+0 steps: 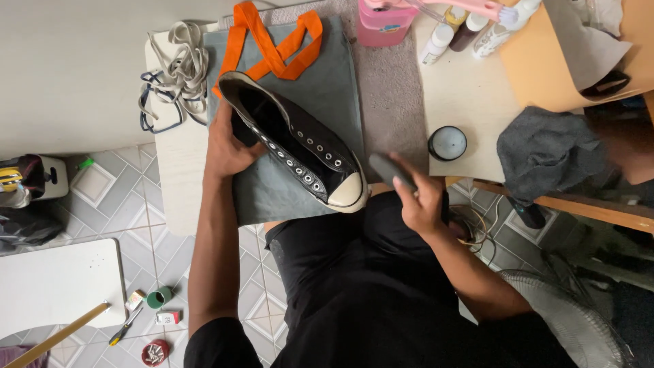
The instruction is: The person scrubs a black high-top sneaker with a small black sponge, focusing on the upper fabric, the toe cap, and the white rubber sole. They rotate the shoe to clean different sides and the heel area.
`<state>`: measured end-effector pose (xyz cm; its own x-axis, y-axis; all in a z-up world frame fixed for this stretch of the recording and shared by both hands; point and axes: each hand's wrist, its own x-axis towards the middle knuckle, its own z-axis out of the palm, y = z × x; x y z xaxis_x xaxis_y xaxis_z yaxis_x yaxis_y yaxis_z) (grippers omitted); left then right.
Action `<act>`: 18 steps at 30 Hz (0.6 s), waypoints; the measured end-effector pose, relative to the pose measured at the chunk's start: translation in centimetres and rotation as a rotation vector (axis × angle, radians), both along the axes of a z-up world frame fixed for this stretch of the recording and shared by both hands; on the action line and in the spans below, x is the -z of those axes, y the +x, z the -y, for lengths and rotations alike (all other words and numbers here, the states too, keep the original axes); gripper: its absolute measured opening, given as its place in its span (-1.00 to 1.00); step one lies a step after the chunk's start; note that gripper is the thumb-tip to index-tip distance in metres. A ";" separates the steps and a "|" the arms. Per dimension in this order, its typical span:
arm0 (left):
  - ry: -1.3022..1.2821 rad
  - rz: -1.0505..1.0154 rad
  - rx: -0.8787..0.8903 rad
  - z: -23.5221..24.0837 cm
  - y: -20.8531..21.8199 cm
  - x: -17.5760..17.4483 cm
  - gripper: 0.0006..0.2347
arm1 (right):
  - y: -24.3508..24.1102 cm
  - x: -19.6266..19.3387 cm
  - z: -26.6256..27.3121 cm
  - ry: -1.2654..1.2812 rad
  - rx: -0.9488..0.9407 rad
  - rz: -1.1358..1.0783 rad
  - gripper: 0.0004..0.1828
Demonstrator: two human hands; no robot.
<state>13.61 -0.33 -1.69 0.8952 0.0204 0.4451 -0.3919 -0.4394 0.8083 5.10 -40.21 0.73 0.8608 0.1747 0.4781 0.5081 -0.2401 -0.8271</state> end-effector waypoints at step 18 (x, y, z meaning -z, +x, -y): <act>0.083 0.013 0.028 -0.5 -0.1 0.1 0.01 | -3.1 -7.0 -3.7 0.114 -0.175 -0.176 -0.63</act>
